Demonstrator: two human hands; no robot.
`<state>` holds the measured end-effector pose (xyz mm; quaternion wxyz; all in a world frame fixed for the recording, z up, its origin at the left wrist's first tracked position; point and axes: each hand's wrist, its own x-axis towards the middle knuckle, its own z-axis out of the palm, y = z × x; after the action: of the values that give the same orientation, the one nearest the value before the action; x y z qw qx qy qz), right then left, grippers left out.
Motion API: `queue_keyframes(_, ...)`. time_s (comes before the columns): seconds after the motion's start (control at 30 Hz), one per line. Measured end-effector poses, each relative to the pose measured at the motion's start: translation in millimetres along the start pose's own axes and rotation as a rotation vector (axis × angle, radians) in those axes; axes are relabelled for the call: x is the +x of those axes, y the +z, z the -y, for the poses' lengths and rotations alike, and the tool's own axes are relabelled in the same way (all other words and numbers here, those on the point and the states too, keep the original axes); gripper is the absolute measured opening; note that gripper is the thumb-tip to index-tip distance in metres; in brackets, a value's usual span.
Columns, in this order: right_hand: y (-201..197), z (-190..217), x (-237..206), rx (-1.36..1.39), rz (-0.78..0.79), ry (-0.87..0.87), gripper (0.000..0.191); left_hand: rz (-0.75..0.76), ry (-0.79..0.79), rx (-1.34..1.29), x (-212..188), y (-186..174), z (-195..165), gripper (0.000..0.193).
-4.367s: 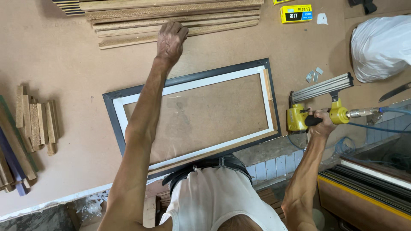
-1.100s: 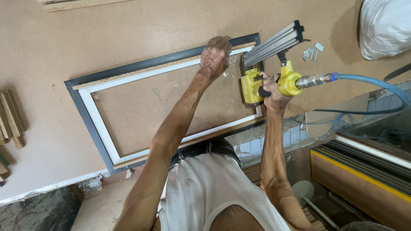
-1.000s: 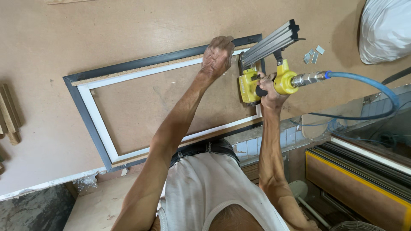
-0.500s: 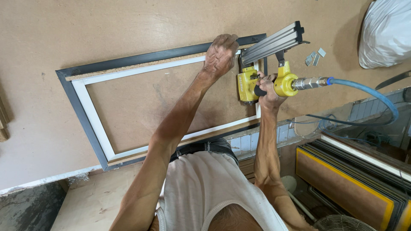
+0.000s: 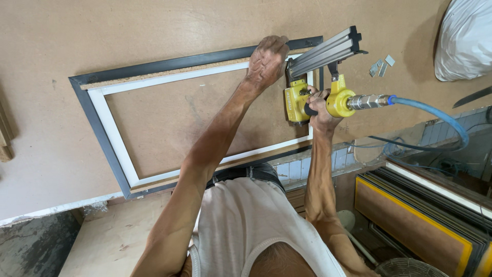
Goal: The person places a rectangular picture frame with glass on the workbench and uses a pneumatic nail gun to drive fasteners along the frame edges, repositioning and rotating the frame to staple each side, then sets the finished frame aside.
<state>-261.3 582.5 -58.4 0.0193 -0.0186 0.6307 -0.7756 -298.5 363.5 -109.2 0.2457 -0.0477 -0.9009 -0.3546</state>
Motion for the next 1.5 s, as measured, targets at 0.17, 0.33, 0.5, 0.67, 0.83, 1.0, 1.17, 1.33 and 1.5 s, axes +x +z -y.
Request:
queue_keyframes(0.17,18,-3,-17,0.019,0.091,-0.025,0.016,0.062,0.024,0.042,-15,-38,9,0.017)
queue_keyframes(0.33,70,-9,-49,-0.025,0.098,0.088,0.019,0.054,-0.025,0.128,-82,-141,50,0.018)
queue_keyframes(0.5,129,-16,-72,-0.057,0.161,-0.002,0.017,-0.033,0.004,0.046,-113,-192,83,0.016)
queue_keyframes(0.67,156,-18,-78,-0.037,0.074,0.020,0.019,0.009,-0.055,-0.037,-113,-185,94,0.007)
queue_keyframes(0.83,154,-18,-84,-0.033,0.020,-0.010,0.018,-0.040,-0.021,0.031,-117,-171,99,0.008)
queue_keyframes(1.0,152,-16,-84,-0.024,0.000,0.008,0.018,-0.036,-0.044,0.066,-123,-161,103,0.009)
queue_keyframes(1.17,148,-17,-86,-0.047,0.047,0.009,0.020,-0.042,-0.046,0.056,-123,-157,105,0.009)
queue_keyframes(1.33,155,-35,-103,-0.038,0.191,0.034,0.023,-0.014,0.009,0.118,-121,-187,107,0.013)
queue_keyframes(1.5,195,-54,-131,-0.093,0.313,-0.011,0.014,0.013,-0.008,0.091,-165,-280,135,0.020)
